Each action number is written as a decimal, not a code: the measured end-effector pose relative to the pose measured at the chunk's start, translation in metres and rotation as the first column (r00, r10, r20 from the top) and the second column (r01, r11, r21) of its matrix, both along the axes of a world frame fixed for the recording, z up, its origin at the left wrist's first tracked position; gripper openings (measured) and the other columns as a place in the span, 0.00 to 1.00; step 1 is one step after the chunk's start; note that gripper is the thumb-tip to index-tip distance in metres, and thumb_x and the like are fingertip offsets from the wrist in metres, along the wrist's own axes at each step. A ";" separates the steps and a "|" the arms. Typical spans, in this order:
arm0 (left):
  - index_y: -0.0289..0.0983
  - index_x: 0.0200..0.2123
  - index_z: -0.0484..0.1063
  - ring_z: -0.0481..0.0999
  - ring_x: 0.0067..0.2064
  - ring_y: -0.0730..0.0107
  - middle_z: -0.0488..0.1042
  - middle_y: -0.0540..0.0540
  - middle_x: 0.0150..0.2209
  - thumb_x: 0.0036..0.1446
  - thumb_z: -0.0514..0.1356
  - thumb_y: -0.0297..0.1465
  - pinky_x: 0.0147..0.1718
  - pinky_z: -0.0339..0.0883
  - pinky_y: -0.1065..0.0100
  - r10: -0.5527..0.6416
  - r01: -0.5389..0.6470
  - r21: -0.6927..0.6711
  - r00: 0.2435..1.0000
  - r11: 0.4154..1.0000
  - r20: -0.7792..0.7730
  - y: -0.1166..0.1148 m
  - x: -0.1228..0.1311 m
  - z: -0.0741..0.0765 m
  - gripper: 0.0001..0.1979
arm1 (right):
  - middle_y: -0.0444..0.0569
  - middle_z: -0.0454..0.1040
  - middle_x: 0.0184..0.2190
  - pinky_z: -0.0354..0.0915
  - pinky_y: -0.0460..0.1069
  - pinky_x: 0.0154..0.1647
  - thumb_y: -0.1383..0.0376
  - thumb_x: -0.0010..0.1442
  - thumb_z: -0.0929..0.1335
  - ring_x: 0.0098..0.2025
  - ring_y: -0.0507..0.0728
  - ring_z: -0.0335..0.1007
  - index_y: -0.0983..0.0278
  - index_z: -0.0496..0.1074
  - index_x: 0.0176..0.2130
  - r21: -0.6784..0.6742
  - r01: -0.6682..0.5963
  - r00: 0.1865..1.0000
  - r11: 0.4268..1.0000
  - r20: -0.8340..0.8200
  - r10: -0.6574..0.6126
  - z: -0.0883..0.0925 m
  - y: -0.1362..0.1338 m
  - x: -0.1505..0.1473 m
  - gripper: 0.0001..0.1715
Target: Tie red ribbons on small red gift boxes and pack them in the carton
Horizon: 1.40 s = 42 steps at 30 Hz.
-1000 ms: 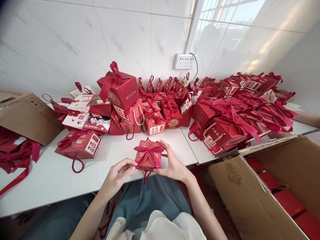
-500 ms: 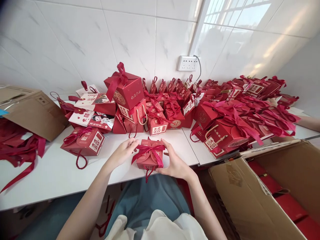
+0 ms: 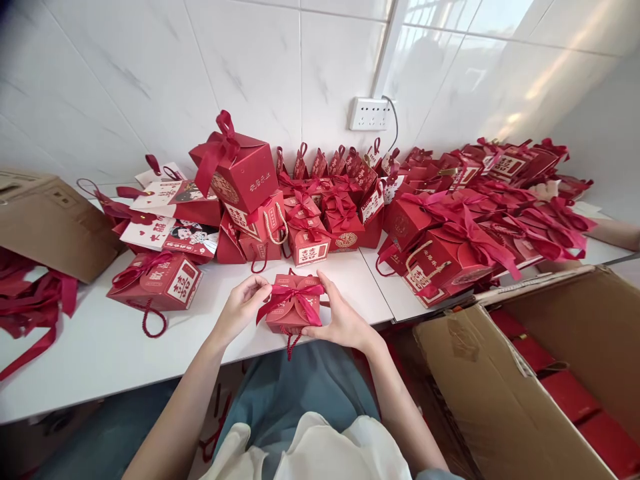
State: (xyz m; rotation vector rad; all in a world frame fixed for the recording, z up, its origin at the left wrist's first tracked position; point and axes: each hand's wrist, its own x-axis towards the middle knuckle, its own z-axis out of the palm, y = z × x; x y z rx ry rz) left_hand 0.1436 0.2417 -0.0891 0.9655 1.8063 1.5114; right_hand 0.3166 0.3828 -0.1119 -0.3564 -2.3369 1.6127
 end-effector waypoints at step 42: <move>0.35 0.37 0.66 0.62 0.20 0.80 0.69 0.49 0.28 0.53 0.59 0.39 0.14 0.48 0.78 -0.317 0.326 -0.093 0.944 0.941 0.096 0.001 -0.030 0.025 0.13 | 0.58 0.48 0.64 0.58 0.61 0.60 0.57 0.46 0.75 0.62 0.65 0.53 0.57 0.39 0.65 -0.093 -0.055 0.998 0.994 -0.006 0.055 -0.003 0.005 0.002 0.60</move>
